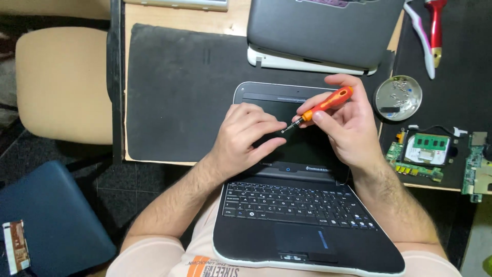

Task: Disassembling the screen bezel of a laptop using a screwdriver and manual prying.

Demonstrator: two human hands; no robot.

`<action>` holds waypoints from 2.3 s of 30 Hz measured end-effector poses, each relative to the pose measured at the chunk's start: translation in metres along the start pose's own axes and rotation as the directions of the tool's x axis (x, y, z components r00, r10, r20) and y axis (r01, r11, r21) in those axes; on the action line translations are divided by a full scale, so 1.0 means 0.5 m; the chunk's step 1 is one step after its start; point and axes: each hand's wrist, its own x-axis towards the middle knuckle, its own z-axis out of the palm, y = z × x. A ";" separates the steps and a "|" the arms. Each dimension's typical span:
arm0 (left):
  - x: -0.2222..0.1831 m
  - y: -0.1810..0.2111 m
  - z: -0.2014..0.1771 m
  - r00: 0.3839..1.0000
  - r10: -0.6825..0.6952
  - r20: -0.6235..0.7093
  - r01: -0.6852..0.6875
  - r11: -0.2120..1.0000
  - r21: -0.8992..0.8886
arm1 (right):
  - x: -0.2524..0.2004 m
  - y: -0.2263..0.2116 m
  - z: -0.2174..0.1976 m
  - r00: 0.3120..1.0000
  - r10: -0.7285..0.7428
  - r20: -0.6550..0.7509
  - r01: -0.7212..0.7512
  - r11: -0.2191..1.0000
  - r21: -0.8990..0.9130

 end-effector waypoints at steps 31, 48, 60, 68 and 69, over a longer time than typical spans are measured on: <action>-0.030 -0.023 0.043 0.992 -0.104 -0.076 0.104 0.995 -0.005 | 0.002 0.025 0.035 0.765 -0.571 0.298 0.639 0.622 -0.452; -0.139 -0.054 -0.087 0.984 -0.138 -0.111 0.150 0.984 0.101 | 0.000 0.054 0.069 0.768 -0.500 0.400 0.609 0.763 -0.215; -0.198 -0.027 -0.134 0.989 0.032 0.145 -0.049 0.992 0.115 | 0.003 0.151 0.134 0.841 -0.249 0.481 0.375 0.908 -0.186; -0.201 -0.028 -0.132 0.986 0.057 0.156 -0.079 0.986 0.144 | 0.006 0.153 0.142 0.826 -0.228 0.515 0.382 0.899 -0.214; -0.204 -0.030 -0.129 0.984 0.061 0.168 -0.087 0.984 0.155 | 0.005 0.153 0.141 0.822 -0.229 0.521 0.389 0.894 -0.220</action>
